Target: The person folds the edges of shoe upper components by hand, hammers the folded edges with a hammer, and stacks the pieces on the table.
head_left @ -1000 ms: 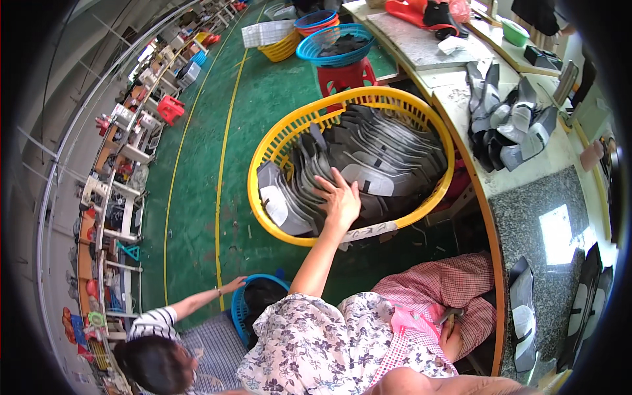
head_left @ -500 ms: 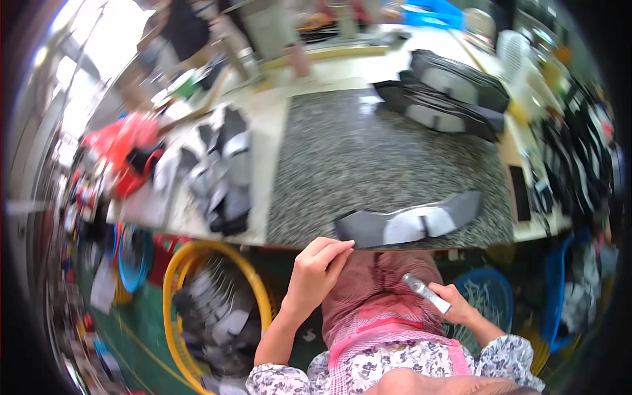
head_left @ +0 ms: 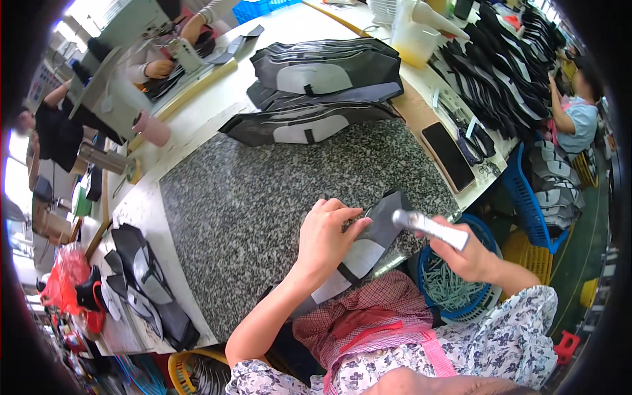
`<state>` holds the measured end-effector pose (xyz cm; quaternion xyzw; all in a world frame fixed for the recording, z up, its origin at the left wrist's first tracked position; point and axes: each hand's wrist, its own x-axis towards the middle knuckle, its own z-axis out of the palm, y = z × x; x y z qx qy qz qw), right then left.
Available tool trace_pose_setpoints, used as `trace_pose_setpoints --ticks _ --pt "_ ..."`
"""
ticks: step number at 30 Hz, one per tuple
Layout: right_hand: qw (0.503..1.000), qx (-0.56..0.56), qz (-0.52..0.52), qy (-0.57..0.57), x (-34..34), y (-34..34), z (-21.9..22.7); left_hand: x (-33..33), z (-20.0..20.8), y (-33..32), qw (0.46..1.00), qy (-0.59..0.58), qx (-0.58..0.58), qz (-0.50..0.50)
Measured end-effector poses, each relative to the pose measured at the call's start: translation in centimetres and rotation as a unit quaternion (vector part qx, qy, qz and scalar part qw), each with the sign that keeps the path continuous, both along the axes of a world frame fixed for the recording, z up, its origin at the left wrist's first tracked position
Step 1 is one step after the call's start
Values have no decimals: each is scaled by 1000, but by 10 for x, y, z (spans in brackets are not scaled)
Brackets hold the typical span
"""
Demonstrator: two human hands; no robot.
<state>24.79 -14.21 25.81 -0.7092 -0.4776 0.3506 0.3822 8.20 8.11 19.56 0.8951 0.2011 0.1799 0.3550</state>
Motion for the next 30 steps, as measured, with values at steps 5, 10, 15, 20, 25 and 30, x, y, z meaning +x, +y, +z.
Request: trace_pose_setpoints --ticks 5,10,15,20,25,30 --pt "998 -50 -10 -22 28 45 15 21 -15 6 1000 3 21 -6" --pt "995 -36 57 -77 44 52 -15 21 -22 2 999 -41 -27 -23" --pt "999 2 19 -35 45 67 1 16 -23 3 984 -57 122 -114" --pt "990 -72 90 -84 48 70 -8 16 -20 -1 966 -25 215 -142" --pt "987 -109 106 -49 40 68 -16 17 -16 1 956 -3 253 -148" --pt "982 -143 118 -26 50 73 -15 15 -20 4 999 -43 31 -4"
